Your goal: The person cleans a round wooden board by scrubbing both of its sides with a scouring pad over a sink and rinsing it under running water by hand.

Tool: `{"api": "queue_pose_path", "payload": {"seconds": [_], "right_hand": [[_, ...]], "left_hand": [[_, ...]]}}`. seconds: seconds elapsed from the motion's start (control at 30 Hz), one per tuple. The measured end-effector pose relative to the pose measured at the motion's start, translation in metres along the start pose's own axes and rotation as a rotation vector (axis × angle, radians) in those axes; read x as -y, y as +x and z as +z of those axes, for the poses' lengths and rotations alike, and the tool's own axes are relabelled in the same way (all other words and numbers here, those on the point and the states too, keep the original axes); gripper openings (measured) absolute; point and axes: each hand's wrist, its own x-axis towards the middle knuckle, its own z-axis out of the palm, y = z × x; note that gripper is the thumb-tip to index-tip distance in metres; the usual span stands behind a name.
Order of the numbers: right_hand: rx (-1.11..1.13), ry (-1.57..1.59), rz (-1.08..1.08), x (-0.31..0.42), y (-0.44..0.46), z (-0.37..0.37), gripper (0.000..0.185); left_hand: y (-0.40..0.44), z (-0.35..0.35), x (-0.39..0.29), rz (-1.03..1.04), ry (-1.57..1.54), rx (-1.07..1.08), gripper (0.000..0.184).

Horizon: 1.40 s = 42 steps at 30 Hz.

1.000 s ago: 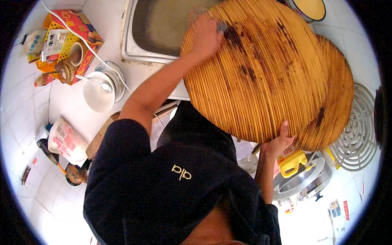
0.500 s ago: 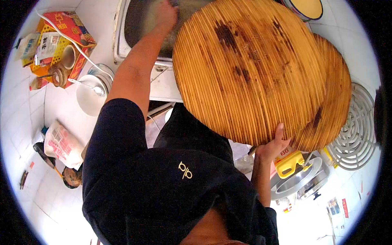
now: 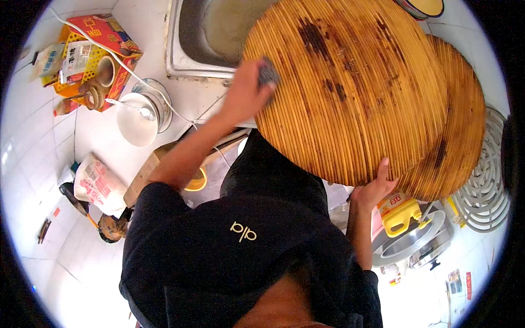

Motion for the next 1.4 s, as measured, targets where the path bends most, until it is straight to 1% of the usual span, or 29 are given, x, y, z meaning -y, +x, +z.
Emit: {"api": "queue_pose_path", "payload": {"seconds": [0.07, 0.1, 0.17, 0.23, 0.33, 0.37, 0.4, 0.47, 0.5, 0.57, 0.6, 0.63, 0.73, 0.8, 0.83, 0.87, 0.93, 1.03, 1.07, 1.1, 1.13, 1.17, 1.2, 1.23, 1.33, 1.37, 1.4], "right_hand": [[0.018, 0.014, -0.026, -0.002, 0.001, 0.0, 0.064], [0.006, 0.02, -0.019, -0.003, 0.0, 0.0, 0.064], [-0.013, 0.035, -0.006, -0.003, -0.001, 0.002, 0.064], [-0.011, 0.051, 0.021, -0.002, -0.002, -0.001, 0.064], [-0.003, 0.062, -0.01, -0.001, -0.003, -0.001, 0.064], [0.002, 0.067, -0.027, -0.002, -0.003, 0.0, 0.064], [0.003, 0.073, -0.014, -0.001, -0.002, 0.0, 0.064], [-0.002, 0.082, 0.024, 0.001, -0.003, 0.0, 0.065], [0.007, 0.091, 0.01, 0.003, -0.003, 0.003, 0.059], [0.014, 0.11, -0.021, 0.006, -0.008, 0.008, 0.049], [0.003, 0.098, -0.005, 0.006, -0.011, 0.006, 0.05], [-0.004, 0.091, 0.0, 0.007, -0.01, 0.008, 0.051], [0.005, 0.067, -0.016, 0.008, -0.008, 0.008, 0.055], [0.019, 0.015, -0.068, 0.01, -0.007, 0.007, 0.061], [0.001, 0.089, -0.003, 0.014, -0.009, 0.007, 0.06], [0.027, 0.107, -0.002, 0.016, -0.007, 0.003, 0.06], [0.086, 0.147, 0.001, 0.017, -0.001, -0.004, 0.06], [0.118, 0.117, 0.016, 0.027, 0.008, -0.013, 0.061], [0.134, 0.11, 0.035, 0.027, 0.012, -0.019, 0.062], [0.166, 0.08, -0.016, 0.027, 0.016, -0.022, 0.051], [0.196, 0.094, -0.004, 0.025, 0.022, -0.024, 0.051], [0.225, 0.107, 0.011, 0.024, 0.028, -0.027, 0.051], [0.255, 0.12, 0.027, 0.023, 0.031, -0.027, 0.051], [0.219, 0.094, 0.095, 0.026, 0.032, -0.023, 0.052], [0.323, 0.097, 0.164, 0.022, 0.063, -0.017, 0.055], [0.371, 0.075, 0.196, 0.013, 0.082, -0.018, 0.054], [0.354, 0.058, 0.234, 0.016, 0.085, -0.005, 0.054]], "left_hand": [[-0.01, 0.02, -0.007, 0.014, 0.164, -0.108, 0.05], [-0.001, 0.026, 0.005, -0.056, 0.188, -0.119, 0.048], [0.048, 0.038, 0.049, -0.195, 0.237, -0.145, 0.045], [0.094, 0.035, 0.068, -0.377, 0.257, -0.078, 0.041], [0.084, 0.039, 0.064, -0.177, 0.316, -0.312, 0.038], [0.067, 0.038, 0.054, -0.14, 0.311, -0.301, 0.038], [0.042, 0.032, 0.03, -0.103, 0.307, -0.291, 0.038], [-0.001, 0.025, -0.003, -0.073, 0.287, -0.207, 0.04], [-0.008, 0.024, -0.01, -0.055, 0.273, -0.169, 0.04], [0.006, 0.026, -0.001, -0.017, 0.275, -0.162, 0.042], [0.01, 0.028, 0.005, -0.011, 0.272, -0.152, 0.043], [0.026, 0.032, 0.02, -0.078, 0.32, -0.139, 0.043], [0.087, 0.034, 0.06, -0.351, 0.263, -0.052, 0.041], [0.122, 0.048, 0.111, -0.382, 0.178, -0.075, 0.043], [0.141, 0.046, 0.138, -0.381, 0.259, -0.044, 0.042], [0.154, 0.039, 0.161, -0.378, 0.342, -0.016, 0.042], [0.161, 0.026, 0.197, -0.358, 0.371, -0.146, 0.052], [0.148, 0.009, 0.159, -0.456, 0.674, -0.109, 0.065], [0.155, 0.008, 0.163, -0.457, 0.52, -0.065, 0.069], [0.165, 0.003, 0.159, -0.454, 0.372, -0.023, 0.073], [0.173, -0.002, 0.155, -0.447, 0.226, 0.02, 0.077], [0.175, -0.003, 0.151, -0.539, -0.166, 0.099, 0.076], [0.166, -0.018, 0.121, -0.618, -0.559, 0.181, 0.074], [0.154, -0.031, 0.1, -0.687, -0.955, 0.262, 0.073], [0.126, -0.07, 0.104, -0.626, -1.096, 0.386, 0.062], [0.116, -0.085, 0.105, -0.615, -1.104, 0.389, 0.059], [0.105, -0.102, 0.105, -0.604, -1.11, 0.393, 0.055]]}}
